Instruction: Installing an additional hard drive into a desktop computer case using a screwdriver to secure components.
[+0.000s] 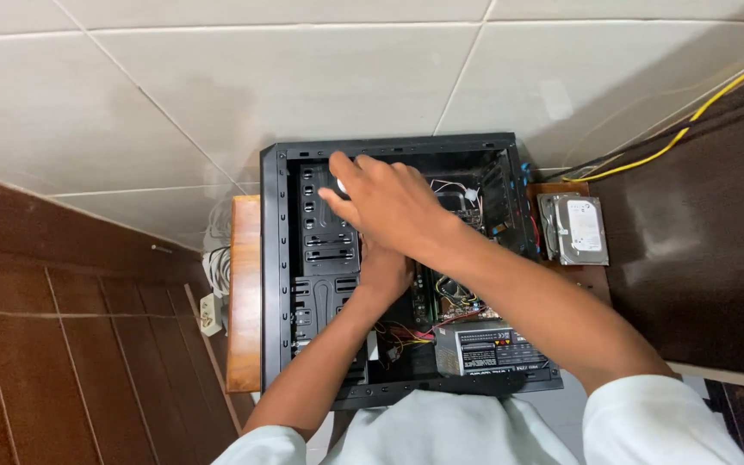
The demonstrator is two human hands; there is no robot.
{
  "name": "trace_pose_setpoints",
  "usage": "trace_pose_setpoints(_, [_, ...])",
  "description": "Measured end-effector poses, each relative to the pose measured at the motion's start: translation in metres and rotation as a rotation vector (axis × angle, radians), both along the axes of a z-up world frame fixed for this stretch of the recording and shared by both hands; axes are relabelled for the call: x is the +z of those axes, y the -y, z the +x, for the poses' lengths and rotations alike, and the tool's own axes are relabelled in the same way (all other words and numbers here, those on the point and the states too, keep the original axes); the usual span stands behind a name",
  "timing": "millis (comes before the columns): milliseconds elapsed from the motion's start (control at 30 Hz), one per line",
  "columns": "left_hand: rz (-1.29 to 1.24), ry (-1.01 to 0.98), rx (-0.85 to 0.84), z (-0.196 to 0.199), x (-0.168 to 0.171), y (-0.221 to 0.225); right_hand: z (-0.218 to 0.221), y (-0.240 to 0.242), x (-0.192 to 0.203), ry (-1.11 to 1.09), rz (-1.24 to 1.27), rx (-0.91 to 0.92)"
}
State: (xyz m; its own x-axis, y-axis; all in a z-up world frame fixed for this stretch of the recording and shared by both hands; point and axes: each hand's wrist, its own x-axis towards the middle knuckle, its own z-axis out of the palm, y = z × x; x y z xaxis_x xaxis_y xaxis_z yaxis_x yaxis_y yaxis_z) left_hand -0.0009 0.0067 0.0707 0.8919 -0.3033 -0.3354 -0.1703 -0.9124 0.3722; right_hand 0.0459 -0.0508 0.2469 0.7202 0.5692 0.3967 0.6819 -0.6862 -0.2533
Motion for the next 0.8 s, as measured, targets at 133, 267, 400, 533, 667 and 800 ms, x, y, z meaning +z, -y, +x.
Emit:
trace_pose_setpoints(133, [0.013, -0.006, -0.012, 0.002, 0.000, -0.001, -0.007, 0.026, 0.004, -0.053, 0.016, 0.011])
trace_pose_setpoints(267, [0.040, 0.058, -0.008, 0.003, -0.045, 0.002, -0.022, 0.059, 0.046, 0.115, 0.141, -0.144])
trace_pose_setpoints(400, [0.010, 0.132, -0.008, 0.002, -0.063, 0.004, -0.043, 0.106, 0.080, -0.252, 0.567, -0.258])
trace_pose_setpoints(533, [-0.030, 0.147, -0.020, 0.002, -0.063, 0.001, -0.068, 0.184, 0.003, -0.611, 1.120, -0.355])
trace_pose_setpoints(667, [0.011, 0.115, -0.003, -0.002, -0.033, 0.004, -0.136, 0.234, -0.094, -0.986, 1.475, 0.007])
trace_pose_setpoints(800, [0.085, 0.157, 0.023, -0.004, -0.021, 0.005, -0.190, 0.254, -0.117, -1.046, 1.460, 0.167])
